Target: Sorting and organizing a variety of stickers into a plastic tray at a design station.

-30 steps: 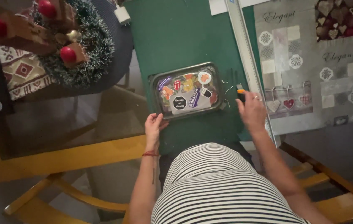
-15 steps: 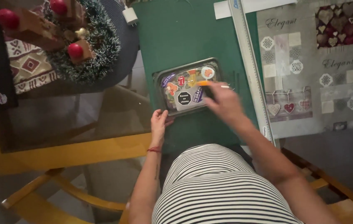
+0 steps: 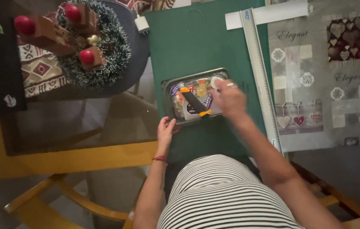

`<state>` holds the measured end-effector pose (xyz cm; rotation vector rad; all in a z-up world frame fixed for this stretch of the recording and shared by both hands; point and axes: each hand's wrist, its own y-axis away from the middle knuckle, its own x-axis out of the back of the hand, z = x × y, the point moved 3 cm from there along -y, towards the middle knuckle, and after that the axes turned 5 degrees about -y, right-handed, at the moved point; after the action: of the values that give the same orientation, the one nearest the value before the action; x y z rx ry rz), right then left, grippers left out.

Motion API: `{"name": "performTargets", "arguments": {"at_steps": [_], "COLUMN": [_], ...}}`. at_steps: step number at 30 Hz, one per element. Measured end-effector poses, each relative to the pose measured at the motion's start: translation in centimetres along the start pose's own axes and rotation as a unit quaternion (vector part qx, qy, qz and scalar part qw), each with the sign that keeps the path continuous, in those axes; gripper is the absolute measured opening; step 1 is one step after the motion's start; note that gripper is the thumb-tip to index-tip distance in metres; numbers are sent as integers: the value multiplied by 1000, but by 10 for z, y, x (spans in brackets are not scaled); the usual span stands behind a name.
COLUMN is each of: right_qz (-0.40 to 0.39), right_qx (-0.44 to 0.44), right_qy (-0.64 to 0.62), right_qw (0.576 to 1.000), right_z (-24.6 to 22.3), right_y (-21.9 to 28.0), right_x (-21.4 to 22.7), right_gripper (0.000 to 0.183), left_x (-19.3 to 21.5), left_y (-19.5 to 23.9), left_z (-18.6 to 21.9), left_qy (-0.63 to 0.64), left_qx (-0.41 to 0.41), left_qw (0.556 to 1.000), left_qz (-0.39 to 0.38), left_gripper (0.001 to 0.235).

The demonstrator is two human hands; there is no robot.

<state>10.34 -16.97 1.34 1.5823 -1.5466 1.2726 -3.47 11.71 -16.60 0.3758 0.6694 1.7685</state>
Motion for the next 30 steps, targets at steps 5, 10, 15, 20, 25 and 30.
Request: {"name": "performTargets", "arguments": {"at_steps": [5,10,15,20,25,30], "right_qz": [-26,-4,6,-41,-62,-83], "right_qx": [-22,65,74,9,30,44], "right_qy": [62,173,236,286,327,236], "right_qw": [997,983,969,957,943,967], "right_z": [124,168,177,182,192,194], "right_y": [-36,-122,-205,-257,-260,-262], "right_x": [-1,-35,-94,-119,-130,-112], "right_gripper": [41,44,67,69,40,21], "left_x": [6,9,5,-3,-6,-4], "left_y": [-7,-19,-1,24,27,26], "left_z": [8,1,17,51,57,56], "left_qy": [-49,-89,-100,-105,-114,-117], "left_qx": [-5,2,37,102,126,120], "left_qw": [999,996,994,989,985,986], "left_qz": [-2,1,15,12,19,8], "left_gripper": [35,45,48,37,40,42]}}
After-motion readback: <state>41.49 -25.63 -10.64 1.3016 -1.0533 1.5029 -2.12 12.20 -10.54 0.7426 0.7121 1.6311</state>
